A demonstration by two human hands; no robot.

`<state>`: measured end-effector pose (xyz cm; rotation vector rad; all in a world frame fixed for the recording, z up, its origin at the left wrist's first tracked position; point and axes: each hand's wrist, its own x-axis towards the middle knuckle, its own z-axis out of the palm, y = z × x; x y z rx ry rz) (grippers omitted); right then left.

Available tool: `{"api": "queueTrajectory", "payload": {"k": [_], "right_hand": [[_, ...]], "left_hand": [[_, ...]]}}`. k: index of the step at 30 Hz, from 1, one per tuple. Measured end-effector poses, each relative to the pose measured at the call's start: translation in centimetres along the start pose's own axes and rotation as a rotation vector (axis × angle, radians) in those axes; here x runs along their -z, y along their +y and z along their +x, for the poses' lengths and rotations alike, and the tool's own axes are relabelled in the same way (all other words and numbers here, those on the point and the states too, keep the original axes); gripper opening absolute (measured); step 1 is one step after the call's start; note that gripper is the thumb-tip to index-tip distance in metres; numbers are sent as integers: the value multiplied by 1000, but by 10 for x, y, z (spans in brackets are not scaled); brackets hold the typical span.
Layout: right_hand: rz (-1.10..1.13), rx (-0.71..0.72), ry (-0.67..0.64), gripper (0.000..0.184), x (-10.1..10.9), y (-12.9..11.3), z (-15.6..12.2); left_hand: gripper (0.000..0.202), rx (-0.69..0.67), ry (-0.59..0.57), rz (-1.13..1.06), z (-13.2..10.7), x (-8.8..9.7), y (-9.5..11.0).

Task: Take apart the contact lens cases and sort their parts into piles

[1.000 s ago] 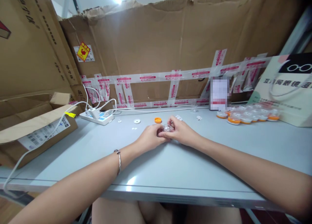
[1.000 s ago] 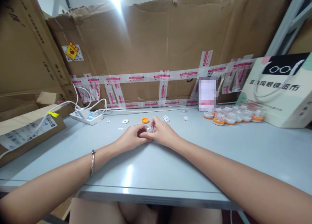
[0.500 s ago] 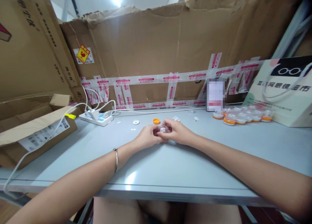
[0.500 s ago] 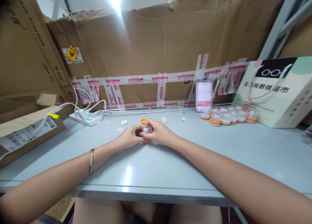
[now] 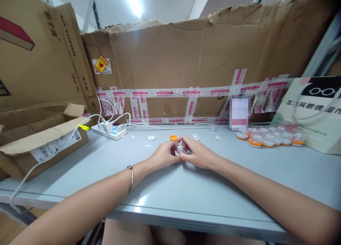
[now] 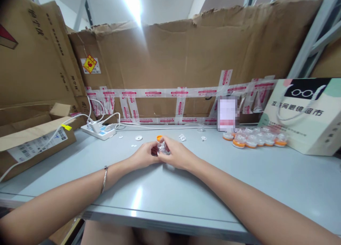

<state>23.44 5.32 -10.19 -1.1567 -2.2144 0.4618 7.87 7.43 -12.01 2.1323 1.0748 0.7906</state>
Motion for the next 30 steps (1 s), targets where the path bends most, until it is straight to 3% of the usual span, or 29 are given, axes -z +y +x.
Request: {"api": "queueTrajectory", "payload": {"k": [4,7,10,13,16,20,25,27,30], "right_hand": [[23,-40,52,33,1,-2,0],[116,28,14,27,0,-2,-1],[197,83,-31,39,-2,-3,-3],[164,-16,27,44,-4,-4,-4],[120,-95,71,41,-5,-4,-3],[142,-3,74,38,-4,-1,-2],[81,-100,51,41,-5,3,-4],[85,-63,49,36,-4,1,-4],[71,44,143,33,3,-2,-1]], "left_hand": [[42,41,3,-70,-2,0,3],[47,38,4,-91,-3,1,5],[49,-3,15,-95,-3,2,4],[53,4,16,-85,-2,1,2],[60,43,0,-104,-2,1,0],[58,16,1,-114,-2,0,-1],[62,49,-5,-120,-2,0,-1],[62,66,-15,-129,-2,0,0],[61,64,-20,-129,-2,0,1]]}}
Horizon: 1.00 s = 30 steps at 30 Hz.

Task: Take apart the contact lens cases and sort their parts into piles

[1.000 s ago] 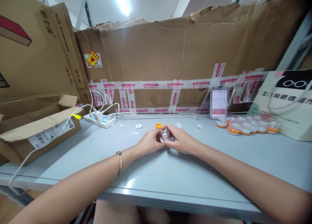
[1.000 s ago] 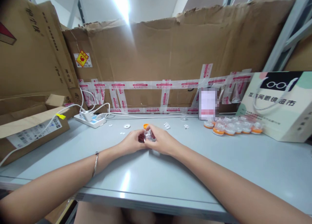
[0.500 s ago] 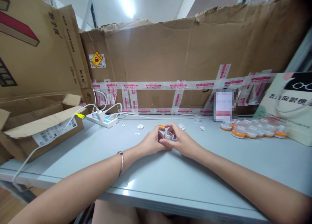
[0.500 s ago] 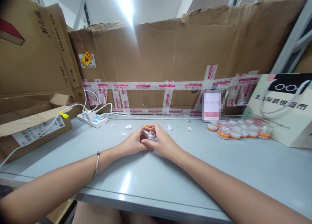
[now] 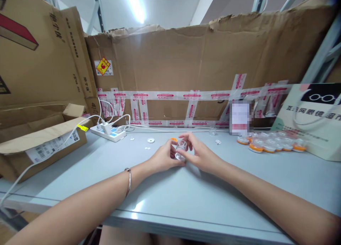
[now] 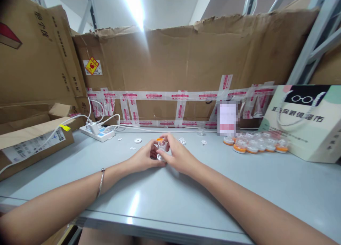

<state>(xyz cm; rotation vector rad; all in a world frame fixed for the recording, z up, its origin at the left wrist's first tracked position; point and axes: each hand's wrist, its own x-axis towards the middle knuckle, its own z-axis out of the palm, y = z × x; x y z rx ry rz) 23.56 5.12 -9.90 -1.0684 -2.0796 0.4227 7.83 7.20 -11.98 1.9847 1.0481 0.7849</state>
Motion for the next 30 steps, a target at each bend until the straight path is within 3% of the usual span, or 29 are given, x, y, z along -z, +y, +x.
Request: {"api": "queueTrajectory", "payload": {"k": [2,4,7,9,13,22,30], "right_hand": [[19,31,113,33,14,7,7],[30,-26,281,35,36,26,15],[-209,-338,489,38,74,76,20],[-378,-524,495,35,93,111,18],[-435,-601,433,21,98,155,10],[-425,-621,451,40,82,172,12],[-314,-555,482,27,81,164,6]], "left_hand": [[63,11,5,-5,0,0,0],[65,29,10,-5,-1,1,0],[67,38,-3,7,-2,2,-1],[67,34,-13,14,-2,3,-1],[67,28,-14,22,-2,3,-1],[67,13,-21,28,-3,3,-1],[66,-3,-19,25,-2,2,-2]]}}
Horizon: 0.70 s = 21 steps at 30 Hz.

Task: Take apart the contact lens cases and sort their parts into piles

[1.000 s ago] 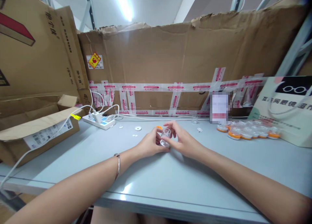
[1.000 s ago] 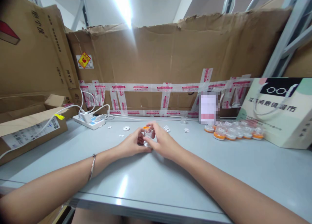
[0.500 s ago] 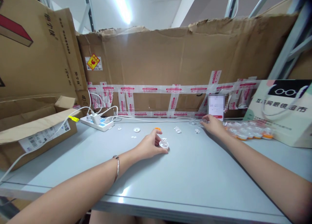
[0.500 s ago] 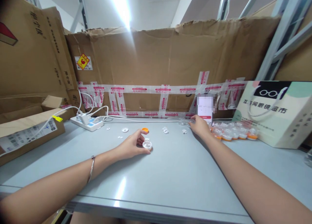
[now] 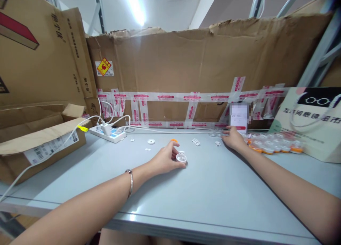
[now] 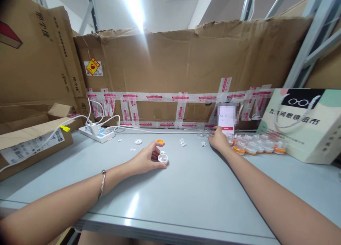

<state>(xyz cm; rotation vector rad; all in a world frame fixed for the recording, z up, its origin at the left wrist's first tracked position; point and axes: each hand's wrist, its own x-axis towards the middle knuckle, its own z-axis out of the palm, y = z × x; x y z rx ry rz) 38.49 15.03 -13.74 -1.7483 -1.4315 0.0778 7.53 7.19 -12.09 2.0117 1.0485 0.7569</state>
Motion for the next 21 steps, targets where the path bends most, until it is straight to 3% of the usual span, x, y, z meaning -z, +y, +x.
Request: {"api": "queueTrajectory", "payload": {"k": [6,9,11,14,16,21], "right_hand": [[114,77,51,21,9,-46,-16],[231,270,-198,21,5,-84,-47],[286,414,-504,27,0,-105,-71],[281,513,-694,33,-8,-121,-96],[296,506,-725,30,-11,-122,-103],[306,568,-650,18,-11,-121,-106]], "left_hand": [[66,20,-7,-17,-2,1,4],[68,29,-11,-52,-2,2,5],[69,18,-13,-78,-2,2,5],[67,-19,-21,-114,-1,2,3],[66,-32,-19,-129,-1,2,2],[62,-40,14,-108,0,-1,1]]}}
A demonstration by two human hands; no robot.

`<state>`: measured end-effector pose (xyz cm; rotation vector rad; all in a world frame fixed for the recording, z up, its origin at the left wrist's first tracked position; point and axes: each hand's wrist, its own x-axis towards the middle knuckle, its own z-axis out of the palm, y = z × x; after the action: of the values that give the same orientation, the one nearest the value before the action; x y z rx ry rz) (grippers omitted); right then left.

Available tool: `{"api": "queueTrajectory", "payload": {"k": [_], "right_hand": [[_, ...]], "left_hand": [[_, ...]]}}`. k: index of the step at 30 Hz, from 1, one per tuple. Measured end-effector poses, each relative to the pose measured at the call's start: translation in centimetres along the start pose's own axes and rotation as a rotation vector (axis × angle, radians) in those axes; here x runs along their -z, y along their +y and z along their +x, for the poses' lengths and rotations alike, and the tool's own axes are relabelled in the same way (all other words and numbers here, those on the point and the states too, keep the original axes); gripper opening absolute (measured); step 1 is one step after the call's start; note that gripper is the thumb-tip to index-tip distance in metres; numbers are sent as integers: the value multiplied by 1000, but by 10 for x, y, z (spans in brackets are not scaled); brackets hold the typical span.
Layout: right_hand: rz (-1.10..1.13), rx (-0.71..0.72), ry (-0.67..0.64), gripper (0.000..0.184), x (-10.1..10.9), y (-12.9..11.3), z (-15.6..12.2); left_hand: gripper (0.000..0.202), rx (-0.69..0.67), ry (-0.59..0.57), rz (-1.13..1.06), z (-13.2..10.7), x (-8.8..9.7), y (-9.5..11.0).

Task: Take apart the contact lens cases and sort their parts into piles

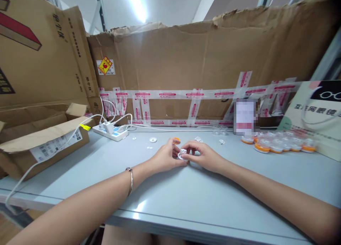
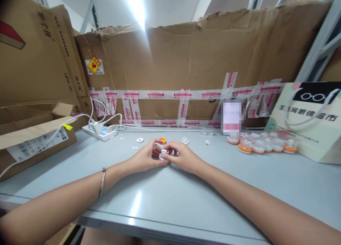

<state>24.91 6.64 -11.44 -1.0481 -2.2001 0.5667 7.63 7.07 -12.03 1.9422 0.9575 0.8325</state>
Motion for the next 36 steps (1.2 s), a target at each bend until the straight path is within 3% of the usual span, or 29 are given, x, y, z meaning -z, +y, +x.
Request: {"api": "queueTrajectory", "payload": {"k": [5,12,14,17,21,26,29,33,36], "right_hand": [[-49,107,76,12,-6,-6,-4],[-99,124,140,12,-9,-6,-5],[-74,87,230,14,-7,-11,-4],[6,51,336,13,-4,-20,-4],[146,87,260,12,-3,-27,-4],[445,16,347,20,0,-33,-3],[523,-7,361,25,5,-45,-5],[673,30,338,24,10,-60,-10],[777,37,321,25,12,-63,-11]], "left_hand": [[54,8,38,86,-2,-2,3],[49,0,35,93,-2,-3,1],[48,11,32,90,-2,-3,1],[47,-1,37,90,-2,-2,0],[41,-66,41,88,-3,-2,-2],[46,-44,19,90,-4,-3,-1],[49,-67,29,158,-7,1,8],[48,-260,61,307,-14,18,30],[37,-359,60,200,-19,30,48]]}}
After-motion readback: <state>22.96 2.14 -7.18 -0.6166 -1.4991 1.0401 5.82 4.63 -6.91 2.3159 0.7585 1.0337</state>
